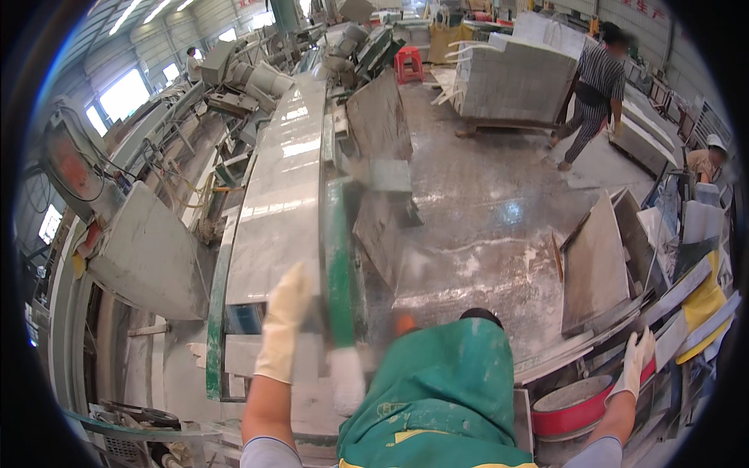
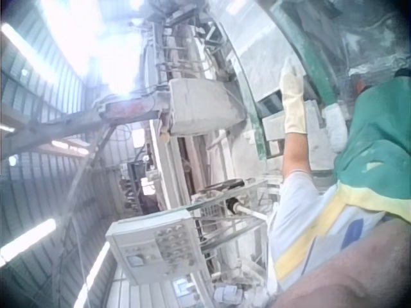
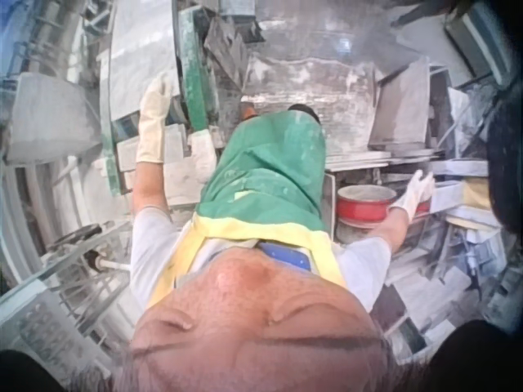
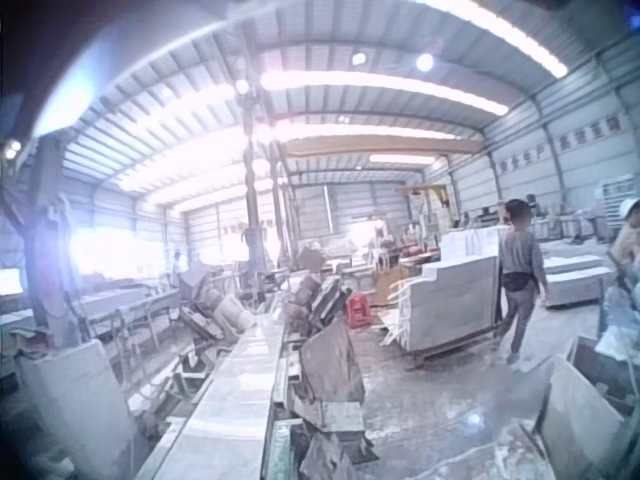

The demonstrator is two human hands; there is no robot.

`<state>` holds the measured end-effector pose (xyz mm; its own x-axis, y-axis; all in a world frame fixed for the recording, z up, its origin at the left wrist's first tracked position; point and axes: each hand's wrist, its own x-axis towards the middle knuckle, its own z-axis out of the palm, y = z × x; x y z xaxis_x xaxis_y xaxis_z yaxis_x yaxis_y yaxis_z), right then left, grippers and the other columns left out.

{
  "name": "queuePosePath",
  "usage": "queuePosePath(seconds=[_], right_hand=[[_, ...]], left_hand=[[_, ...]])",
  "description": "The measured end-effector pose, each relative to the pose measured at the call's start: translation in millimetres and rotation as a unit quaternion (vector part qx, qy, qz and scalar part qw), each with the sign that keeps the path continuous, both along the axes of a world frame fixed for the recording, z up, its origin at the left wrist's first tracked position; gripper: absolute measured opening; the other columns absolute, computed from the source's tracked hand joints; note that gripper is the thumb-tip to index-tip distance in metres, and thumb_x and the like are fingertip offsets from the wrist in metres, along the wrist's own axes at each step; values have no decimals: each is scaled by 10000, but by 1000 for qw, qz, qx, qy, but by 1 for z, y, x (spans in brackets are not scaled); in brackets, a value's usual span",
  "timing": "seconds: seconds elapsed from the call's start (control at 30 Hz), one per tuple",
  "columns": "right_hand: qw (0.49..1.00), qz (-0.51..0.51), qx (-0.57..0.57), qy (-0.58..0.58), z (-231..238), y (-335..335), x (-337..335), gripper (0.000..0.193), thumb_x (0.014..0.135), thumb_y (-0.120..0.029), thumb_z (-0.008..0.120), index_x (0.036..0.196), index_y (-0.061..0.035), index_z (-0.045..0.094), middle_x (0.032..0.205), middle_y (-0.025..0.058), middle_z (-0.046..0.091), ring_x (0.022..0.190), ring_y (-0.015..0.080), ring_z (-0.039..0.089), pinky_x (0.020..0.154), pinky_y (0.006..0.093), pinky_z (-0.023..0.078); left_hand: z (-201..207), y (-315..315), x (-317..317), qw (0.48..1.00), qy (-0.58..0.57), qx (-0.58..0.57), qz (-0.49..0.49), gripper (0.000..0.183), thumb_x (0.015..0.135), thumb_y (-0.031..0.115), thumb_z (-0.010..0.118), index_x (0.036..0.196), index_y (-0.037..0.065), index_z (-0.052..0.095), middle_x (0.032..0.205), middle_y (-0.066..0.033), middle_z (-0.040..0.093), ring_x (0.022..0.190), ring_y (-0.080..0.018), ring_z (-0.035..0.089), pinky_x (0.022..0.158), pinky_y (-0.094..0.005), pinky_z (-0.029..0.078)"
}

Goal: The person repeatedly picks rectangular tiles from a conveyor belt and stacks them on a nearby rack. The hands are gloved and the tiles are handled one at a time in a continuous loop.

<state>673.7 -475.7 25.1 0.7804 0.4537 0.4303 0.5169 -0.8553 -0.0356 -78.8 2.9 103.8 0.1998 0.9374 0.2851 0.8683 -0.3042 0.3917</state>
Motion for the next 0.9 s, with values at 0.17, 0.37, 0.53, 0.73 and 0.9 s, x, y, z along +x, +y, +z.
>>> queuePosePath(seconds=[0.17, 0.37, 0.53, 0.73, 0.9], right_hand=[[987, -157, -41, 12, -14, -54, 1, 542, 1024, -310, 520, 1442, 32, 491, 1475, 247, 508, 1383, 379, 461, 1174, 441, 348], [988, -150, -29, 5, -9, -62, -10, 495, 1061, -347, 438, 1395, -5, 566, 1398, 239, 584, 1291, 378, 558, 1095, 425, 435], [973, -229, -22, 20, 0, -62, 3, 480, 1059, -383, 413, 1353, -58, 608, 1272, 215, 661, 1142, 418, 629, 971, 478, 499], [958, -286, 0, 0, 13, -51, 5, 499, 1040, -454, 436, 1332, -101, 633, 1209, 204, 691, 1077, 416, 661, 935, 509, 516], [951, -304, -58, -3, 30, -46, -5, 513, 1034, -490, 439, 1295, -106, 655, 1210, 191, 694, 1065, 416, 667, 897, 540, 523]], left_hand=[[-41, 1, 75, 960, -83, 96, -250, 429, 886, 85, 685, 1300, 17, 591, 1171, -210, 680, 1081, -400, 651, 994, -453, 515], [-93, 4, 90, 978, -59, 137, -145, 505, 847, 76, 678, 1341, 19, 591, 1282, -281, 614, 1218, -472, 558, 1084, -482, 441], [-107, 9, 83, 983, -61, 139, -108, 511, 880, 59, 675, 1380, 24, 576, 1325, -296, 598, 1256, -486, 540, 1109, -497, 418], [-101, 5, 86, 989, -36, 115, -84, 520, 884, 53, 681, 1392, 31, 571, 1367, -287, 579, 1291, -465, 527, 1120, -482, 413], [-96, 4, 88, 990, -24, 112, -83, 530, 880, 45, 683, 1398, 39, 568, 1367, -272, 584, 1305, -444, 526, 1123, -473, 413]])
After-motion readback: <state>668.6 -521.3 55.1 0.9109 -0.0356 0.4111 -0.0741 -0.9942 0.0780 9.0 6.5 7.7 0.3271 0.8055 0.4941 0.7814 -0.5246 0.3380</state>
